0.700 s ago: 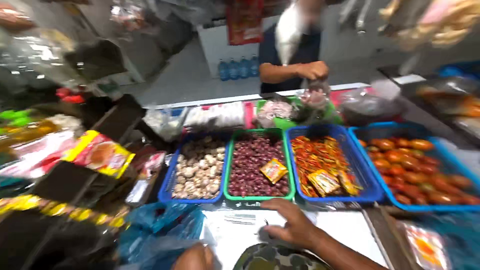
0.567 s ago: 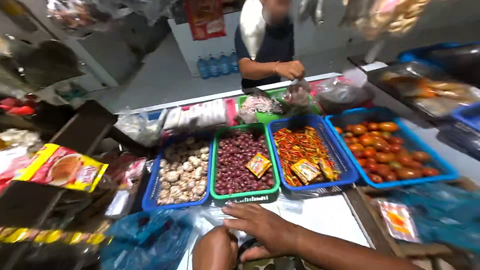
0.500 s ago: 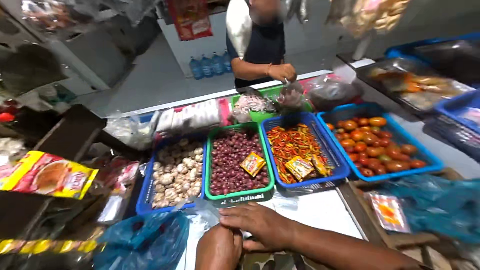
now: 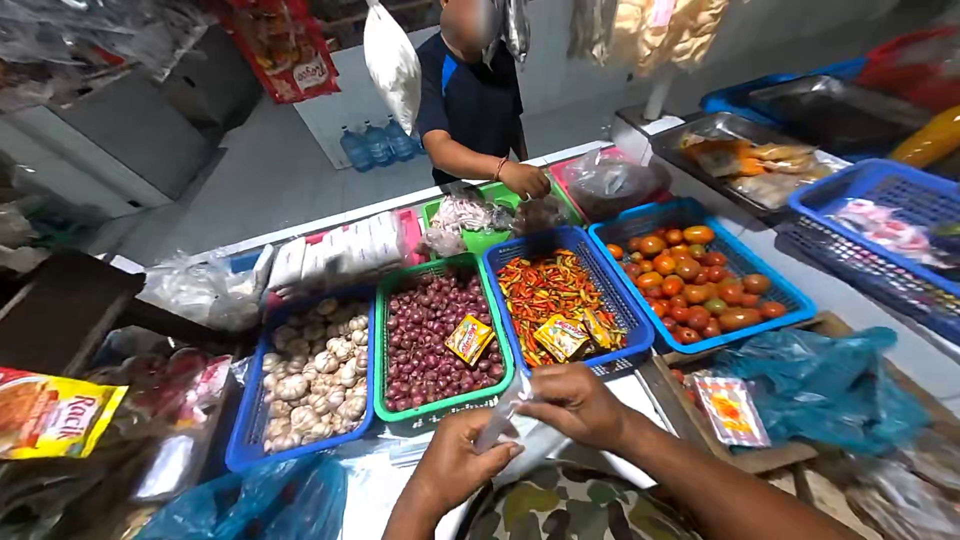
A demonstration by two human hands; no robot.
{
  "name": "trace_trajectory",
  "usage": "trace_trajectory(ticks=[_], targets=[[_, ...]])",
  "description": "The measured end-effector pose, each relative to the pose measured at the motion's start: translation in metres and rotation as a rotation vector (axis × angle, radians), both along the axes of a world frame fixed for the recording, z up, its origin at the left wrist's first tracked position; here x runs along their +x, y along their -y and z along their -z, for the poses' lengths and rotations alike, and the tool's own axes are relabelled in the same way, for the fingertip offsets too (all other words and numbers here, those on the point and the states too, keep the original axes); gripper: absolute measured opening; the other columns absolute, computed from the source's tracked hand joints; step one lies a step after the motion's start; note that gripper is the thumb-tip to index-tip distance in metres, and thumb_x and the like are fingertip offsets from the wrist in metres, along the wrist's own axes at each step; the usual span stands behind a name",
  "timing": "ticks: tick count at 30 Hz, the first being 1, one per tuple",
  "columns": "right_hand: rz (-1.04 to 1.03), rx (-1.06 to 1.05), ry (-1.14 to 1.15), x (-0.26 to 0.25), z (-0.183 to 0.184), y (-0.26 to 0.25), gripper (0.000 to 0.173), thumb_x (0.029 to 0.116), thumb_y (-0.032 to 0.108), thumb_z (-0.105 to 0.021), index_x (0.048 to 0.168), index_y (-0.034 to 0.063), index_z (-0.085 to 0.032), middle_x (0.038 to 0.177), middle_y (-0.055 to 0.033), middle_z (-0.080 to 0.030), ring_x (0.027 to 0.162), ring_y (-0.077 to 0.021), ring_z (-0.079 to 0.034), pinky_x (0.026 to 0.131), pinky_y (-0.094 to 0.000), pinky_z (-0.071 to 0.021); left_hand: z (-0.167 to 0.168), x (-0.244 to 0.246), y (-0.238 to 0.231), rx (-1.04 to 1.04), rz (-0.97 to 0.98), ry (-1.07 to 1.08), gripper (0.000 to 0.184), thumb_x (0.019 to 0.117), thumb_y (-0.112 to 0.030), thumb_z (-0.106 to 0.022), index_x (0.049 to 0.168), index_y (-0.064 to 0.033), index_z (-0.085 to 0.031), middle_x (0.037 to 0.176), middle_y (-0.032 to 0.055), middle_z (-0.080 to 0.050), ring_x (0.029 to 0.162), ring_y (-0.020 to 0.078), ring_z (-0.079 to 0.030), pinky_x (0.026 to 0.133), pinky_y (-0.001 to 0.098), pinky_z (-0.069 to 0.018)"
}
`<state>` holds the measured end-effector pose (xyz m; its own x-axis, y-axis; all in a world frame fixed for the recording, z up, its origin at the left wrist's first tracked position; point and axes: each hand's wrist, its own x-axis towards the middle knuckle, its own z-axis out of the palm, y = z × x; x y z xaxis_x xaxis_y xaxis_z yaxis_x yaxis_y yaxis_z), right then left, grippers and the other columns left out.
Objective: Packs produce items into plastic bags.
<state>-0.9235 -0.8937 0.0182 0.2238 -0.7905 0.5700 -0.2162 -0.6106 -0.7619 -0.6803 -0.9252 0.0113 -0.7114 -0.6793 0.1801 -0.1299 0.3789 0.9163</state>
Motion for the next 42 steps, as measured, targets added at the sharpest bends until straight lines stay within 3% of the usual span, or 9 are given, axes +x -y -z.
trace_trajectory(ticks=[4, 7, 10, 14, 17, 32, 36, 39, 42], targets=[[0.317, 0.189, 0.259, -0.035, -0.002, 0.014, 0.02, 0.1017, 0.017, -0.062, 0.09, 0.0047, -0.074, 0.08, 0.0021, -0.072, 0.073, -0.003, -0.067, 0.069, -0.0248, -0.0595, 0.005, 0.021, 0.023, 0.202, -0.123, -0.387, 0.02, 0.0897, -0.034, -0.077, 0.098, -0.0166, -0.076, 0.099, -0.0024, -0.073, 0.091, 0.0077, -0.069, 0.082, 0.0279, -0.0589], [0.489, 0.343, 0.437, -0.044, 0.012, 0.031, 0.021, 0.1024, 0.018, -0.061, 0.087, 0.0061, -0.071, 0.075, -0.0006, -0.069, 0.068, -0.0081, -0.066, 0.065, -0.0291, -0.0589, -0.006, 0.015, 0.029, 0.637, -0.313, -0.989, 0.066, 0.0836, -0.072, -0.062, 0.111, -0.013, -0.074, 0.104, 0.0087, -0.075, 0.093, 0.0207, -0.072, 0.082, 0.0402, -0.0607], [0.496, 0.391, 0.475, -0.043, 0.026, 0.046, 0.022, 0.1036, 0.02, -0.06, 0.088, 0.0076, -0.07, 0.075, 0.0, -0.067, 0.066, -0.0078, -0.063, 0.065, -0.028, -0.0569, -0.001, 0.007, 0.027, 0.699, -0.413, -0.792, 0.099, 0.066, -0.093, -0.057, 0.12, -0.0113, -0.072, 0.111, 0.0103, -0.075, 0.102, 0.0223, -0.072, 0.089, 0.0417, -0.0602], [0.49, 0.334, 0.399, -0.044, 0.042, 0.055, 0.019, 0.1016, 0.016, -0.063, 0.088, 0.0057, -0.07, 0.076, 0.0013, -0.069, 0.068, -0.0053, -0.065, 0.066, -0.0254, -0.0583, 0.013, 0.001, 0.027, 0.576, -0.37, -0.515, 0.039, 0.0925, -0.045, -0.072, 0.109, -0.0099, -0.072, 0.102, 0.0077, -0.076, 0.095, 0.0184, -0.073, 0.088, 0.0374, -0.0599], [0.463, 0.295, 0.313, -0.046, 0.049, 0.056, 0.018, 0.1012, 0.016, -0.063, 0.091, 0.0048, -0.072, 0.079, 0.0042, -0.07, 0.071, 0.0001, -0.066, 0.069, -0.0207, -0.0582, 0.011, -0.007, 0.033, 0.556, -0.53, -0.355, 0.013, 0.0893, -0.007, -0.074, 0.1, 0.0004, -0.07, 0.088, 0.0088, -0.074, 0.079, 0.0163, -0.071, 0.076, 0.035, -0.0612], [0.463, 0.447, 0.204, -0.052, 0.082, 0.062, 0.023, 0.1028, 0.023, -0.057, 0.101, 0.0052, -0.072, 0.086, 0.0021, -0.071, 0.074, -0.0007, -0.065, 0.07, -0.0205, -0.0567, 0.038, -0.03, 0.058, 0.261, -0.87, -0.115, 0.029, 0.0989, -0.027, -0.067, 0.082, -0.0038, -0.069, 0.07, 0.0029, -0.066, 0.064, 0.0113, -0.062, 0.064, 0.0326, -0.0538], [0.587, 0.533, 0.112, -0.059, 0.079, 0.064, 0.029, 0.1023, 0.027, -0.06, 0.112, 0.0023, -0.071, 0.096, -0.0073, -0.073, 0.085, -0.0124, -0.07, 0.08, -0.0351, -0.0605, 0.033, -0.04, 0.061, 0.326, -0.714, -0.181, 0.02, 0.0991, -0.02, -0.067, 0.095, -0.001, -0.073, 0.079, 0.0069, -0.071, 0.068, 0.0142, -0.067, 0.065, 0.0329, -0.0583], [0.786, 0.426, -0.176, -0.059, 0.071, 0.058, 0.068, 0.0931, 0.041, -0.07, 0.143, -0.002, -0.052, 0.135, -0.0258, -0.058, 0.123, -0.0402, -0.058, 0.102, -0.0603, -0.0488, 0.03, -0.055, 0.064, 0.307, -0.701, -0.182, 0.022, 0.0989, -0.021, -0.068, 0.089, -0.0023, -0.073, 0.075, 0.0066, -0.07, 0.066, 0.0142, -0.066, 0.064, 0.0319, -0.0574], [0.677, 0.225, -0.233, -0.049, 0.061, 0.048, 0.048, 0.0913, 0.045, -0.073, 0.117, 0.004, -0.069, 0.117, -0.0182, -0.067, 0.111, -0.0342, -0.064, 0.092, -0.0531, -0.0547, 0.032, -0.076, 0.065, 0.405, -0.601, -0.206, 0.018, 0.0988, -0.017, -0.068, 0.099, 0.0007, -0.072, 0.083, 0.0095, -0.072, 0.073, 0.0169, -0.069, 0.069, 0.0343, -0.06]])
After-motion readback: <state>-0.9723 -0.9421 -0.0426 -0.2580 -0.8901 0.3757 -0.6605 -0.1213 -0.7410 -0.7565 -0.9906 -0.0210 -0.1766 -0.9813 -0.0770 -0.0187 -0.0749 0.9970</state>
